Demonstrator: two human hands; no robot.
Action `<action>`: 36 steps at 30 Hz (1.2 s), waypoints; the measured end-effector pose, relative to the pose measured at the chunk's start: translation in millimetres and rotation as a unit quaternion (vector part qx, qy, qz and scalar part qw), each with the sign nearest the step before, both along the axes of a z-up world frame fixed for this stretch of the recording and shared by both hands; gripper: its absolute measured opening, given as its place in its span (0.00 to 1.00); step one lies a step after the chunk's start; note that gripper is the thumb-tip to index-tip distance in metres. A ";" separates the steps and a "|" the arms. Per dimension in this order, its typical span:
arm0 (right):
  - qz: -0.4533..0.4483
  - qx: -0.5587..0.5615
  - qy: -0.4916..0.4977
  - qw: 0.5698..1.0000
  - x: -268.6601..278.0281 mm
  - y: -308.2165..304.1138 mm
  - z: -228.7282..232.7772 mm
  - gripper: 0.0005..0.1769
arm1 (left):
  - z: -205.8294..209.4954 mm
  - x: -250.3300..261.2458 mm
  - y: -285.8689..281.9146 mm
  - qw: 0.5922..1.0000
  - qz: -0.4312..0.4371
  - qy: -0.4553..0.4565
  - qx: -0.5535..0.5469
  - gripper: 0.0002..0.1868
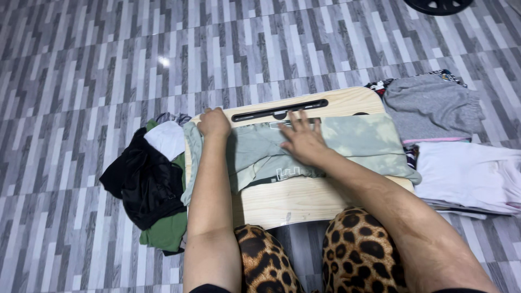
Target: The person folds a light green t-shirt on a wooden folding board, smoothing and aligning the fabric, then folds it into a compact rectangle and places it on a stack of folded clothes. The person then picks up a black garment from a pile to begin folding it.
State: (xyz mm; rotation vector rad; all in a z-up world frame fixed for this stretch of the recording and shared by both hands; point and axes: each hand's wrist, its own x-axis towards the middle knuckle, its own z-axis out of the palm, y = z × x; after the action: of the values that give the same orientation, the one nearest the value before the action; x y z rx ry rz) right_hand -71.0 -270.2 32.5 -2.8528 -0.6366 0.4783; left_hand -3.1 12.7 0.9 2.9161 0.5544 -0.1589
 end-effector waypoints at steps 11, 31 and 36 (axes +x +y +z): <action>0.158 -0.002 0.116 0.981 -44.3 115.3 -0.3 0.50 | -40.3 -38.0 121.3 0.954 0.216 -0.157 -0.133 0.09; 0.146 -0.048 0.117 0.981 -52.1 122.5 -13.4 0.52 | -85.6 -46.3 175.8 0.837 0.225 -0.263 -0.424 0.08; 0.141 -0.045 0.125 0.981 -52.8 122.3 -13.7 0.52 | -74.4 -48.7 154.3 0.910 0.135 -0.349 -0.177 0.16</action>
State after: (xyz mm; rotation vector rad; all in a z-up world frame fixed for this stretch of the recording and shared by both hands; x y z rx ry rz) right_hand -123.8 -147.9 18.8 -2.7258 -0.9971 0.9139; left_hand -51.8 167.0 -73.5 2.2789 0.6882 0.7128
